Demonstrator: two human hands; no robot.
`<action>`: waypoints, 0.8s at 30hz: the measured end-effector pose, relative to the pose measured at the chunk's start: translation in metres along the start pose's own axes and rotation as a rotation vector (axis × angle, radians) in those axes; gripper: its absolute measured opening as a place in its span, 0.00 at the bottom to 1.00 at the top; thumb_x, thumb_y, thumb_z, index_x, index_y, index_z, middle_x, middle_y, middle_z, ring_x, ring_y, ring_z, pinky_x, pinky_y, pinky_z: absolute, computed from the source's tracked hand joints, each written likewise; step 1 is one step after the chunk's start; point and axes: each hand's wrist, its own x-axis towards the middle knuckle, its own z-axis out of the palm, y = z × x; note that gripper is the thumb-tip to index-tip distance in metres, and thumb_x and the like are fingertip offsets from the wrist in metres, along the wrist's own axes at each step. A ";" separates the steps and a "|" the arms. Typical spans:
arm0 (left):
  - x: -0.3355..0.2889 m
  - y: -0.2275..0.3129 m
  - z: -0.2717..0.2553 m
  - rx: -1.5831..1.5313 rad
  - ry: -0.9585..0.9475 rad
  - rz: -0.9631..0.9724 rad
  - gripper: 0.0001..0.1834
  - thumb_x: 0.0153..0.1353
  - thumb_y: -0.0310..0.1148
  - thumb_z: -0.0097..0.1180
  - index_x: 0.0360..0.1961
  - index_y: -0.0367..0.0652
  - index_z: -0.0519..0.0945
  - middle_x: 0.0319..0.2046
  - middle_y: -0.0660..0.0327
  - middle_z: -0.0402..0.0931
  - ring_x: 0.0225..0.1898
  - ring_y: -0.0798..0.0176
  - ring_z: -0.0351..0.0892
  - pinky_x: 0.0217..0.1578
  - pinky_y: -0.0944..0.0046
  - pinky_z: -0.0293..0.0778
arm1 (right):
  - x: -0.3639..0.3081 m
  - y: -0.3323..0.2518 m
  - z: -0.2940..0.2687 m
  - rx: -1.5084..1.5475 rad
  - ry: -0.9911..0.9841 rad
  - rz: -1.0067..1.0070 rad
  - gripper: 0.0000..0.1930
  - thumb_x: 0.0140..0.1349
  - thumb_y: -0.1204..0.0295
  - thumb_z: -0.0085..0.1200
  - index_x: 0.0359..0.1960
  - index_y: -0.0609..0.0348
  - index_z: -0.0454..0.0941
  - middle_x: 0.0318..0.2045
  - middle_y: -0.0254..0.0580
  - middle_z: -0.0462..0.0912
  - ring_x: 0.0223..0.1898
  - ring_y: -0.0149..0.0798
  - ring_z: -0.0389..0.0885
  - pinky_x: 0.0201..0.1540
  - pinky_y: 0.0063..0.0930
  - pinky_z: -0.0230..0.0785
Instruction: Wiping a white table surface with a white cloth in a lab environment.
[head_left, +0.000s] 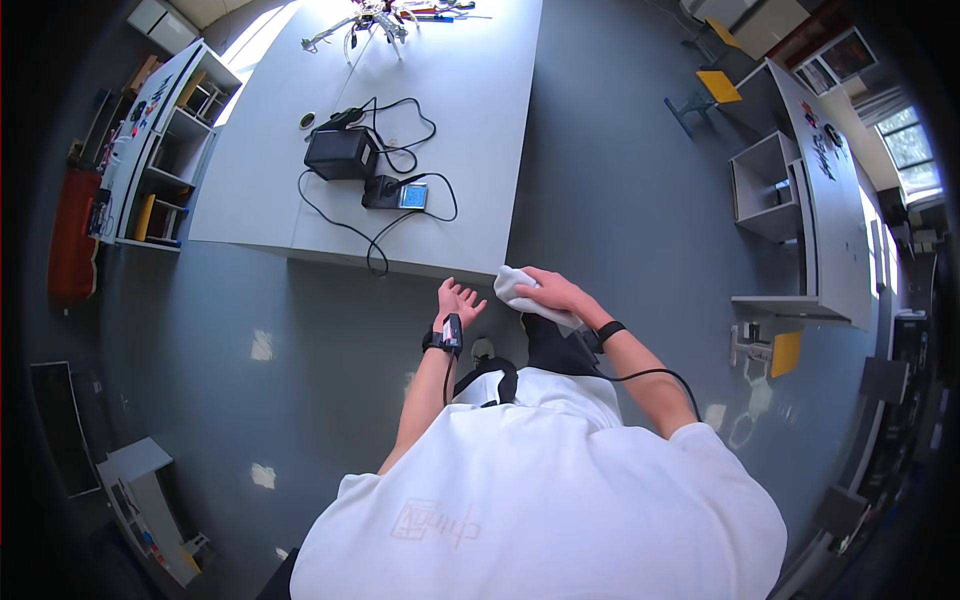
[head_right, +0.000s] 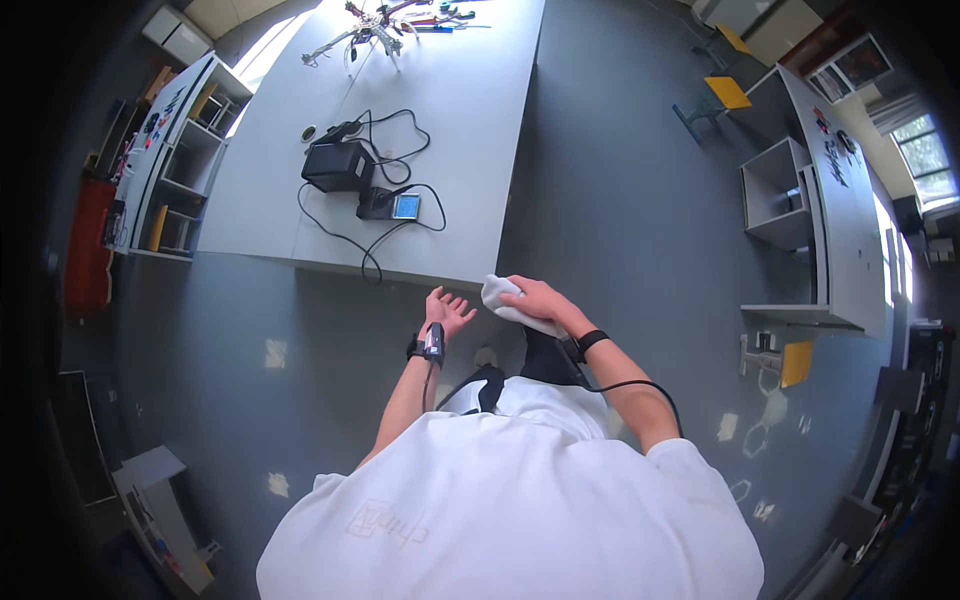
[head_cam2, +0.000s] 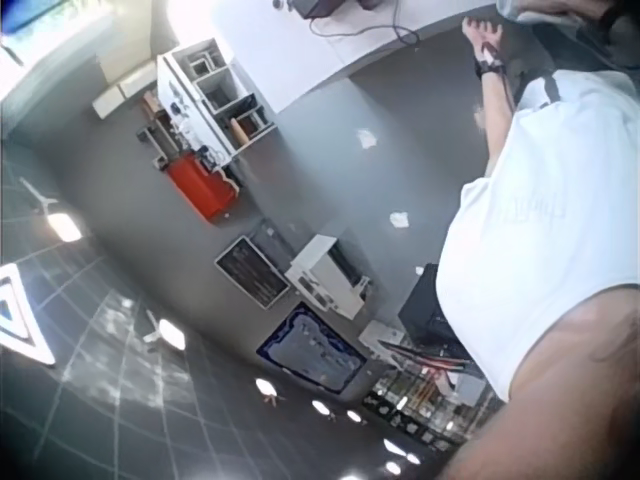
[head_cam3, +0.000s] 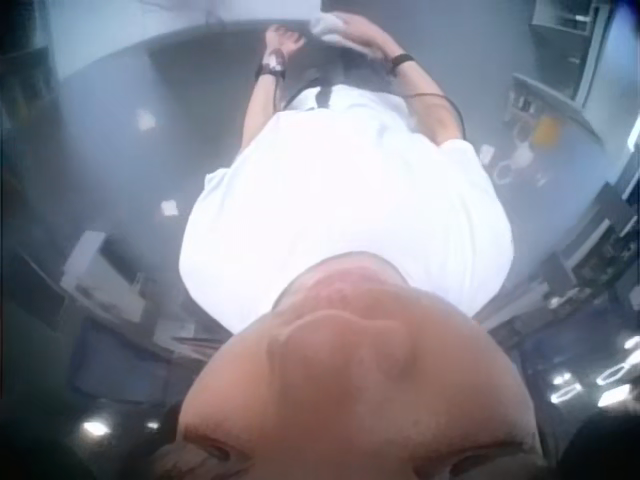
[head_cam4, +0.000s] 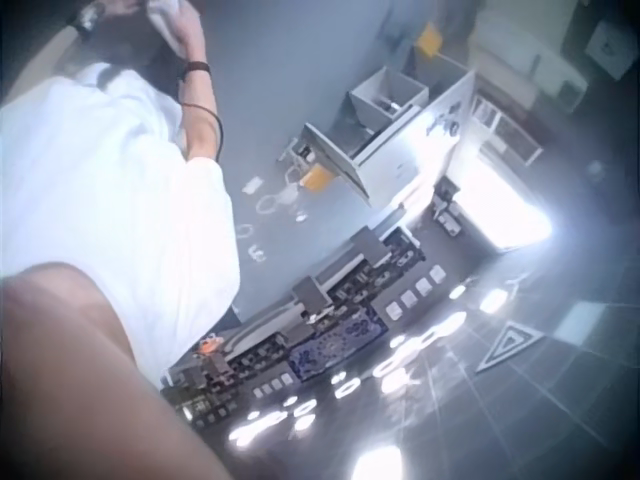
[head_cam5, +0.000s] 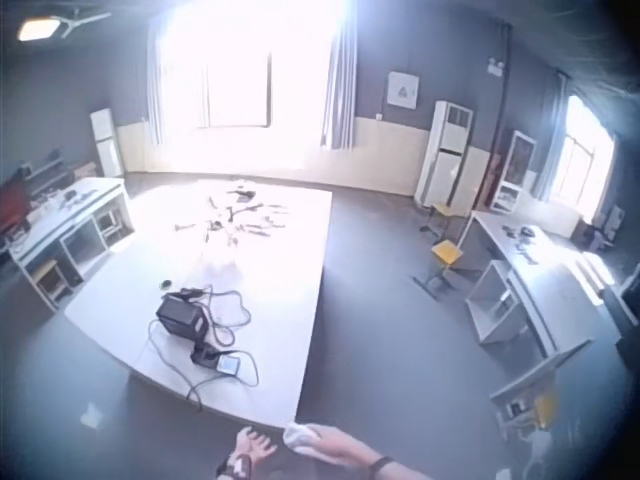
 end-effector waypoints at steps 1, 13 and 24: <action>0.004 -0.002 0.008 -0.039 0.023 -0.002 0.39 0.63 0.49 0.36 0.68 0.49 0.35 0.69 0.54 0.31 0.70 0.56 0.35 0.64 0.43 0.43 | 0.011 -0.009 -0.003 -0.169 0.013 -0.083 0.25 0.58 0.53 0.49 0.56 0.47 0.67 0.42 0.53 0.75 0.41 0.48 0.77 0.46 0.34 0.68; 0.036 -0.029 0.022 -0.314 -0.056 0.046 0.27 0.63 0.51 0.27 0.52 0.48 0.70 0.49 0.59 0.71 0.51 0.57 0.68 0.48 0.53 0.66 | 0.108 -0.009 -0.001 -0.804 -0.178 -0.759 0.20 0.52 0.64 0.55 0.48 0.37 0.70 0.40 0.48 0.70 0.31 0.48 0.79 0.29 0.35 0.74; 0.039 -0.031 0.041 -0.258 0.163 0.073 0.27 0.63 0.48 0.38 0.61 0.51 0.57 0.60 0.56 0.59 0.62 0.54 0.57 0.61 0.43 0.49 | 0.148 0.006 -0.051 -0.713 0.054 -0.676 0.22 0.52 0.63 0.56 0.50 0.32 0.68 0.38 0.44 0.68 0.33 0.45 0.79 0.26 0.36 0.73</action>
